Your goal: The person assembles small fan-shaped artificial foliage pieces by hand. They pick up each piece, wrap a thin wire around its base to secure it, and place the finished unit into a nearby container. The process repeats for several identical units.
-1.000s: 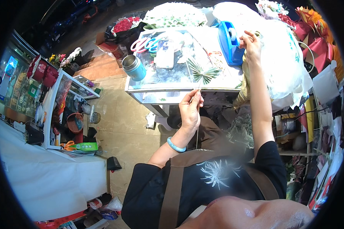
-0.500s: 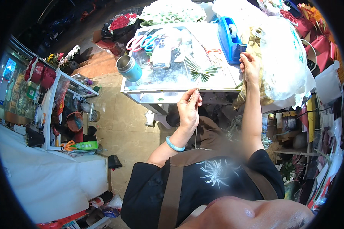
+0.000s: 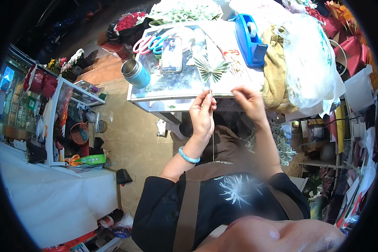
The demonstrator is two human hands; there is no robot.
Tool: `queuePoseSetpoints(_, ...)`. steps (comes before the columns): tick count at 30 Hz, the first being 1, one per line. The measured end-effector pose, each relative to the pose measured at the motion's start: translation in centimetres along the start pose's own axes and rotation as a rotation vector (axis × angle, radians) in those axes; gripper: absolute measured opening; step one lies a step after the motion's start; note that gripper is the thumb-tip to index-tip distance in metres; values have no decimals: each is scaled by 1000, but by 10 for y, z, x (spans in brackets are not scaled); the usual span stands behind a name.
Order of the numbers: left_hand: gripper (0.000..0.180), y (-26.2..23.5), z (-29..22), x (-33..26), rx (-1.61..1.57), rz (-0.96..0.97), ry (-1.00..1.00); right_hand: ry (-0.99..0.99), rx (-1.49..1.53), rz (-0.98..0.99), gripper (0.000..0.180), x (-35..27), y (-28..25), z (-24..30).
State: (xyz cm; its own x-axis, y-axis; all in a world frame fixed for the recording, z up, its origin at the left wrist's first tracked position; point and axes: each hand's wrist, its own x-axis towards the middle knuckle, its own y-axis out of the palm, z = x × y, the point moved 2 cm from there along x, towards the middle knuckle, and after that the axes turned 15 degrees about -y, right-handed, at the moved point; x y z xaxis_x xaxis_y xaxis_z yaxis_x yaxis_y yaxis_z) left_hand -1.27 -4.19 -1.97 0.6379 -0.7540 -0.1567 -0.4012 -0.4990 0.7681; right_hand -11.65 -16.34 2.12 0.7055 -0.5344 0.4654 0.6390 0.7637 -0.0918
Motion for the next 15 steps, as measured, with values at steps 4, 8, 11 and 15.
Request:
queuePoseSetpoints(4, 17, 2, -2, -3, 17, 2, 21, -38, 53, 124, 10, -1, 28, 3)
queuePoseSetpoints(8, 19, 6, -1, -7, 18, -2, 27, -44, 152, 131, 9, 2, 39, 6)
queuePoseSetpoints(11, 20, 8, 4, -10, 14, 29, 22, -45, 94, 115, 11, 3, 38, 6)
queuePoseSetpoints(15, 20, 11, 9, -13, 70, 65, 32, 33, 127, 108, 12, 2, 34, 3)
